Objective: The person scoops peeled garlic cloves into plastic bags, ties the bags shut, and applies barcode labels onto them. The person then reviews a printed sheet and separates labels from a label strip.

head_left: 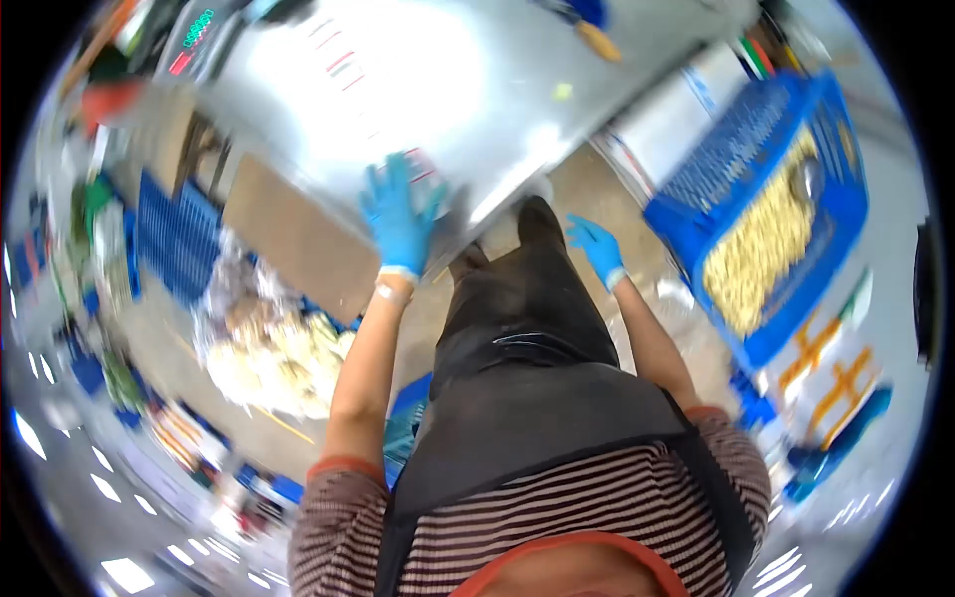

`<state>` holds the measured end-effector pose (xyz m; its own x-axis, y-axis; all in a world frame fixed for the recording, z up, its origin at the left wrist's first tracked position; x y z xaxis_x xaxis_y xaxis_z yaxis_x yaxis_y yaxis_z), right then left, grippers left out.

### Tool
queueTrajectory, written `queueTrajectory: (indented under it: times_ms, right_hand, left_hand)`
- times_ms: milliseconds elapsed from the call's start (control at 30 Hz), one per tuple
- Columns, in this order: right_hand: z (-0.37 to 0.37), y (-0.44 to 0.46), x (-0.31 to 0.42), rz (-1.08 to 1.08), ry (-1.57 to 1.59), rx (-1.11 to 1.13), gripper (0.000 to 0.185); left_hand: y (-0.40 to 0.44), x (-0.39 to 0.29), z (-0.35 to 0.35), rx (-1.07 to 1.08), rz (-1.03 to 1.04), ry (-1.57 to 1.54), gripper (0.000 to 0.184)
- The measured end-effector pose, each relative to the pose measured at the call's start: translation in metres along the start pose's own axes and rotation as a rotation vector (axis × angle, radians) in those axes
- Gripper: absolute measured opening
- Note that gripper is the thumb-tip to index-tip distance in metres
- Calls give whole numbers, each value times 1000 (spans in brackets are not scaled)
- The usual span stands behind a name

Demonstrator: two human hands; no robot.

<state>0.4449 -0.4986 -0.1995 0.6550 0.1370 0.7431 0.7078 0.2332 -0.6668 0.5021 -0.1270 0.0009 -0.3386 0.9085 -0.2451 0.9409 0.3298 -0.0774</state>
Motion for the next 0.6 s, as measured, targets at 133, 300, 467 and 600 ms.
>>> queueTrajectory:
  times_ms: [133,300,467,600]
  right_hand:
    - [-73,67,-107,251,-309,-275,35]
    - [4,187,-216,436,343,20,51]
    - [103,171,-118,661,716,-67,71]
    - [85,227,-104,93,-376,-89,51]
  left_hand:
    - [-22,-93,-2,76,342,-130,56]
    - [-34,-154,79,257,626,-125,58]
    - [-42,-152,87,177,669,-36,64]
    - [-45,-143,91,139,663,24,62]
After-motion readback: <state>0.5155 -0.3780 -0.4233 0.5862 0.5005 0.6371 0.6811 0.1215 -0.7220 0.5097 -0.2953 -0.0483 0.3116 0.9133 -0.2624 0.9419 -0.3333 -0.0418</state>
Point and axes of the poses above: each hand's wrist, its own y-axis towards the middle knuckle, its own z-axis out of the palm, x = y × z, the point moved 10 cm from there along y, towards the middle knuckle, and after that the axes turned 5 degrees about -z, right-handed, at the moved point
